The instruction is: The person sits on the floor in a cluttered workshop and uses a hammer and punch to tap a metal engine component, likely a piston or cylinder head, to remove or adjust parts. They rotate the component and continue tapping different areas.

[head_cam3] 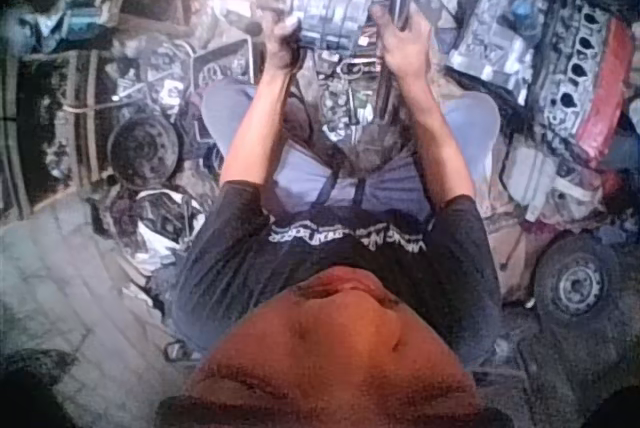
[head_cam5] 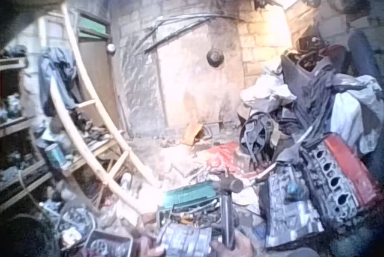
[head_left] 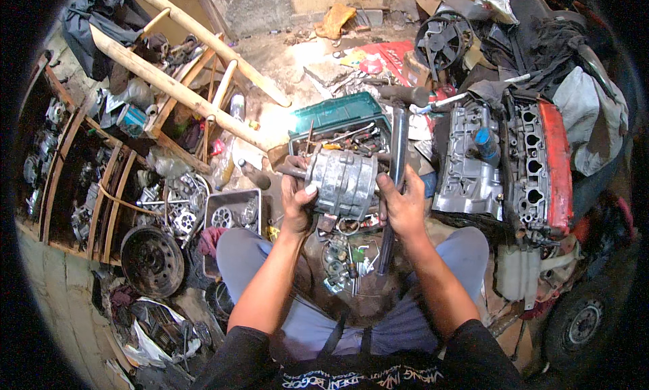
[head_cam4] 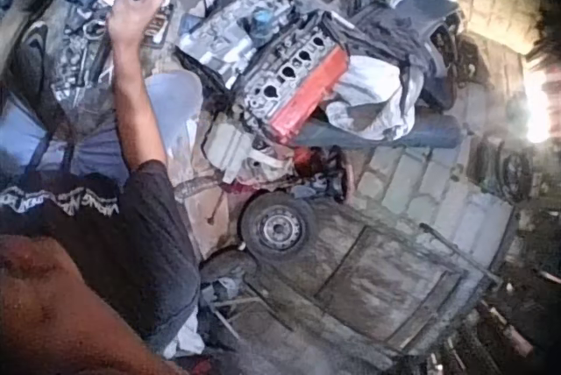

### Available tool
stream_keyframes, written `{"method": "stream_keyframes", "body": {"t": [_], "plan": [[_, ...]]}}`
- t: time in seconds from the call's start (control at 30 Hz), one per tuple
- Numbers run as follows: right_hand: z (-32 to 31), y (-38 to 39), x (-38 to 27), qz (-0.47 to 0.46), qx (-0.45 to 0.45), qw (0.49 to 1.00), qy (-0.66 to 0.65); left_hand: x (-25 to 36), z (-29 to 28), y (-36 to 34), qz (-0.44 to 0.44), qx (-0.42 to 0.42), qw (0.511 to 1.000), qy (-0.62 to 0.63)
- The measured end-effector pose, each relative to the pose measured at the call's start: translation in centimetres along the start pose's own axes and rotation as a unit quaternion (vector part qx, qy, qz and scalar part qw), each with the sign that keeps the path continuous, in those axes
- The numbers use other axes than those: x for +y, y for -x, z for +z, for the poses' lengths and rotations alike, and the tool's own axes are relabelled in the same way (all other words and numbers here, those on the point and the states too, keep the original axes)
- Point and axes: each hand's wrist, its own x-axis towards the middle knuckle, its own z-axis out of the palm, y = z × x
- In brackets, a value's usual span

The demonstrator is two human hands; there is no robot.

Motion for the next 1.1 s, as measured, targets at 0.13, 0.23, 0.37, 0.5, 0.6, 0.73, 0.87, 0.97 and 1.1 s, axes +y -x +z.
{"method": "stream_keyframes", "body": {"t": [0.13, 0.23, 0.37, 0.5, 0.6, 0.73, 0.87, 0.97, 1.1], "plan": [[1.8, -0.6, -0.3, -0.148, -0.06, 0.985, -0.065, 1.3, 1.0, -0.9, 0.037, -0.024, 0.999, -0.004], [2.6, -0.6, -1.5, -0.158, -0.068, 0.985, -0.012, 2.0, 0.9, -1.2, 0.058, -0.04, 0.997, 0.009], [2.8, -1.1, -2.4, -0.2, -0.074, 0.977, 0.019, 2.8, 1.5, -1.9, 0.103, -0.045, 0.993, -0.046], [2.7, -1.2, -3.0, -0.252, -0.071, 0.959, 0.108, 3.0, 1.1, -2.3, 0.119, -0.068, 0.988, -0.067], [2.9, -1.2, -2.1, -0.303, -0.054, 0.939, 0.153, 2.4, -0.4, -2.2, 0.074, -0.058, 0.994, -0.054], [2.9, -1.8, -1.5, -0.34, -0.063, 0.92, 0.182, 2.7, -1.3, -2.1, -0.03, -0.003, 0.999, -0.027], [2.3, -2.4, -0.3, -0.38, -0.081, 0.898, 0.207, 4.5, 0.8, -1.5, -0.146, 0.024, 0.989, 0.032], [2.2, -2.1, -1.3, -0.403, -0.098, 0.873, 0.256, 3.7, -0.7, -1.9, -0.167, 0.001, 0.984, 0.067], [3.4, -2.0, -1.7, -0.415, -0.09, 0.878, 0.22, 2.6, -1.2, -2.1, -0.14, -0.022, 0.97, 0.198]]}}
